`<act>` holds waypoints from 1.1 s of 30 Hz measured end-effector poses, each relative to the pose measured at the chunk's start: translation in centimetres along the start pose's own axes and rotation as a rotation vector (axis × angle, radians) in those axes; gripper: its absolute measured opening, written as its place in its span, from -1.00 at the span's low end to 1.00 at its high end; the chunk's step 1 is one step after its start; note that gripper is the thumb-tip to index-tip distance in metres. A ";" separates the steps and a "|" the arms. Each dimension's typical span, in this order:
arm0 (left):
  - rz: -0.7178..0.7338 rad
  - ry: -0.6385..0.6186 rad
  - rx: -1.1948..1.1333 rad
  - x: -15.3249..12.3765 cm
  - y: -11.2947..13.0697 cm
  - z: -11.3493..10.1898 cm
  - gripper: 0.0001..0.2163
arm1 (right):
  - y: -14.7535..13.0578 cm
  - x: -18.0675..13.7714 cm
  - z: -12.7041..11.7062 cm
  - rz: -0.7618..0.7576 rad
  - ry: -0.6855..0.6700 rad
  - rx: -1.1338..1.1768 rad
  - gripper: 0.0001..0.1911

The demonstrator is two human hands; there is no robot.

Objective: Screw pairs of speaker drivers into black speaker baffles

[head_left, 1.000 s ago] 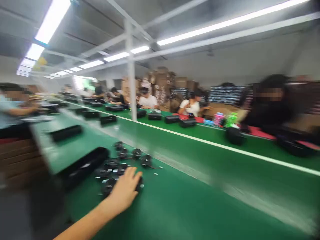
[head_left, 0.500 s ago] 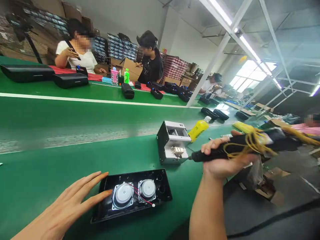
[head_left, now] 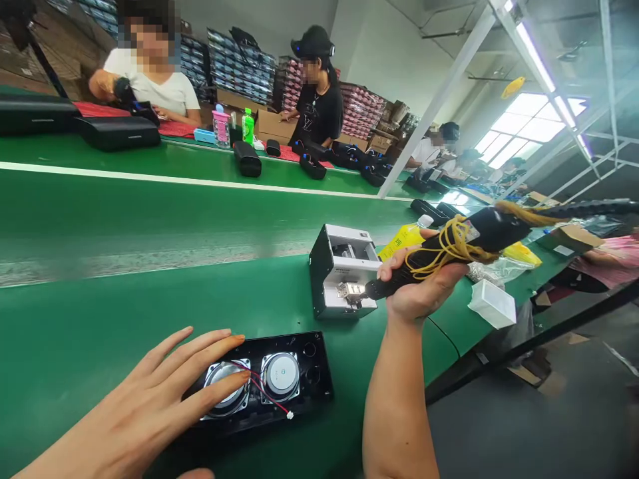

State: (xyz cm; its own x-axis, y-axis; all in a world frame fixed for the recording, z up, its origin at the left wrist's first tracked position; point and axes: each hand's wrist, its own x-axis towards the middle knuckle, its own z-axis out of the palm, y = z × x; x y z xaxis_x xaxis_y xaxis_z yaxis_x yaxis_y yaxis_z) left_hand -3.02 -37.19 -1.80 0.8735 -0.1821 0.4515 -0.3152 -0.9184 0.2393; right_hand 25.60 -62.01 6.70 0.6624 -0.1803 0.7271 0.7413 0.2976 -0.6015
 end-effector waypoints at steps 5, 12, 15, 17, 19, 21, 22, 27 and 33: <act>0.141 -0.191 0.076 1.8 -0.6 -0.3 -0.28 | 0.0 0.0 0.0 0.012 -0.014 0.013 -0.32; 0.143 -0.174 0.117 2.3 -0.3 0.4 -0.26 | 0.3 -0.1 0.0 0.034 -0.041 0.019 -0.30; 0.149 -0.179 0.112 3.1 0.4 0.4 -0.23 | 0.2 -0.1 0.0 0.049 -0.049 0.022 -0.28; 0.181 -0.216 0.101 3.9 0.7 0.5 -0.22 | -0.1 -0.2 0.1 0.056 -0.056 0.023 -0.30; 0.158 -0.257 0.078 4.4 1.1 0.6 -0.25 | -0.5 -0.3 0.1 0.069 -0.069 0.029 -0.34; 0.090 -0.279 0.050 4.7 1.3 0.8 -0.33 | -0.9 -0.5 0.0 0.093 -0.090 0.036 -0.36; 0.061 -0.283 0.037 4.7 1.5 1.0 -0.37 | -1.1 -0.6 -0.1 0.107 -0.102 0.037 -0.36; 0.044 -0.268 0.013 4.3 1.6 1.4 -0.44 | -3.2 -0.6 -0.9 0.144 -0.168 0.045 -0.24; 0.051 -0.253 0.042 3.9 1.6 1.4 -0.47 | -6.3 -1.3 -2.5 0.177 -0.291 0.167 -0.51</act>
State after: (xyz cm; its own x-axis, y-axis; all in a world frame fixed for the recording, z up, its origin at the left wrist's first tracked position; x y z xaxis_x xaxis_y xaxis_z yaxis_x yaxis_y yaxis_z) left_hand 0.43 -39.90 -0.85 0.9235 -0.3057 0.2318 -0.3501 -0.9187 0.1831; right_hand 20.36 -65.97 8.74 0.7029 0.1542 0.6944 0.5742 0.4533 -0.6818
